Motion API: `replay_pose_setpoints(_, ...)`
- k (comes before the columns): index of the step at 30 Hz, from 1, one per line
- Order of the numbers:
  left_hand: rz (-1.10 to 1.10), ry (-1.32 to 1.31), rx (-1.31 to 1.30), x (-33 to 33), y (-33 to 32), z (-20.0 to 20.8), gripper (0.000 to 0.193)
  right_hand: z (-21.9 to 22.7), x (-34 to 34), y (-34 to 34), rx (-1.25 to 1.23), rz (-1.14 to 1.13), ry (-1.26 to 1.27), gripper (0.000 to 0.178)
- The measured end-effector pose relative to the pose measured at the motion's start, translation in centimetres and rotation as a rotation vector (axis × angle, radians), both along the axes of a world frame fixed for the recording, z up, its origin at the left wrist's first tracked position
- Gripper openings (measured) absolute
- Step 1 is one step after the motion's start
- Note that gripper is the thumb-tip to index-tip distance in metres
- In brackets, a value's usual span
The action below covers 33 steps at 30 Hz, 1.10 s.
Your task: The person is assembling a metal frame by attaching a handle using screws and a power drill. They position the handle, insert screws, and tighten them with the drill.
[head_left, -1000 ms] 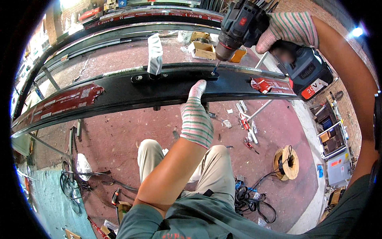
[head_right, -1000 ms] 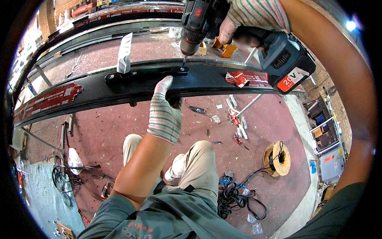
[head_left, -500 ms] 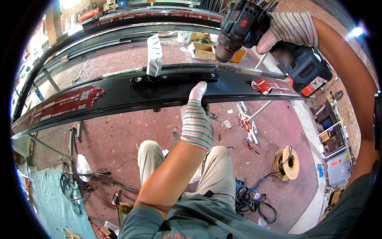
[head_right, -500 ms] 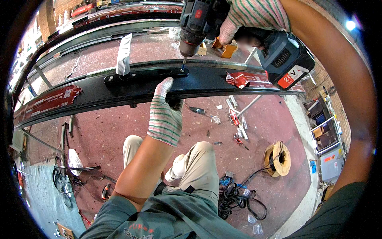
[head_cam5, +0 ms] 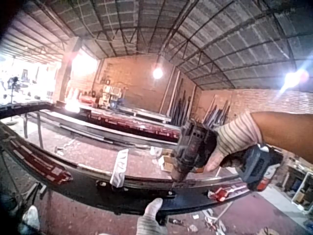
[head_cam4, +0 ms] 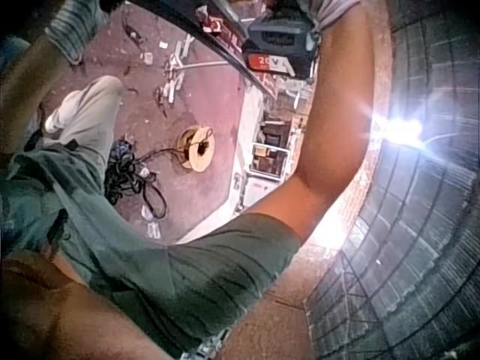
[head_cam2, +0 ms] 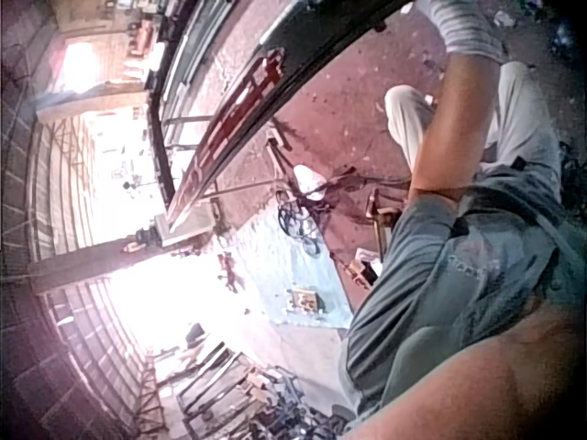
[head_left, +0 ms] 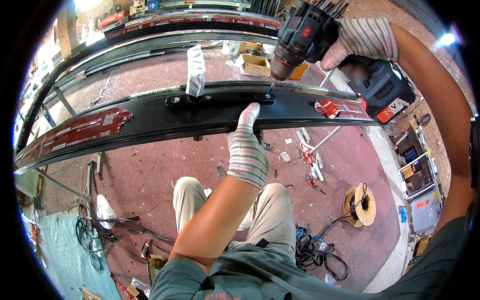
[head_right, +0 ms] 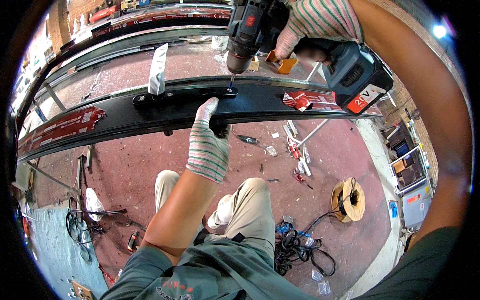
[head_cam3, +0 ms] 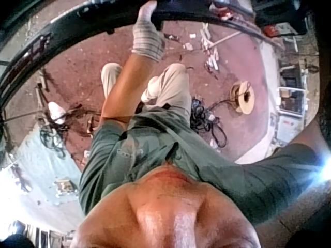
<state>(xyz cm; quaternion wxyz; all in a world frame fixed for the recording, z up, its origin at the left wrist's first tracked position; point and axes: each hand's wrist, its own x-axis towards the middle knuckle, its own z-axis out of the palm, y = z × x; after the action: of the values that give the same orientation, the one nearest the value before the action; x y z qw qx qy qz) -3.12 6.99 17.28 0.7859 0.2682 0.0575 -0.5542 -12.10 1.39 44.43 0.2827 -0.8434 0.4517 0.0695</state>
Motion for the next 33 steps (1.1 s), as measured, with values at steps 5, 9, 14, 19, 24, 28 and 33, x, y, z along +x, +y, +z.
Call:
replay_pose_setpoints(5, -0.020, 0.006, -0.019, 0.3, 0.4, -0.2, 0.034, -0.9, -1.3, -1.5, -0.204, -0.009, 0.128, 0.035)
replay_pose_setpoints(9, -0.098, -0.004, -0.017, 1.1, 0.5, -0.9, 0.033, -0.6, -1.6, -1.8, -0.188, -0.080, 0.185, 0.041)
replay_pose_setpoints(14, -0.124, 0.027, -0.017, 0.9, 0.3, -1.1, 0.031, -0.2, -2.1, -1.8, -0.073, -0.002, 0.171, 0.042)
replay_pose_setpoints(19, -0.118, 0.017, -0.028, 1.6, 0.4, -1.1, 0.031, -0.4, -1.4, -1.2, -0.105, 0.028, 0.131, 0.041)
replay_pose_setpoints(24, -0.134, 0.008, -0.037, 1.2, 0.4, -1.3, 0.030, -0.7, -1.6, -1.7, -0.170, -0.054, 0.174, 0.044)
replay_pose_setpoints(28, -0.168, -0.024, -0.055, 1.2, 0.4, -2.0, 0.033, -0.7, -1.6, -1.5, -0.128, -0.128, 0.143, 0.044)
replay_pose_setpoints(33, -0.070, -0.008, -0.177, 1.4, 0.7, -3.4, 0.035, -1.2, -0.9, -2.3, -0.189, -0.145, 0.155, 0.044)
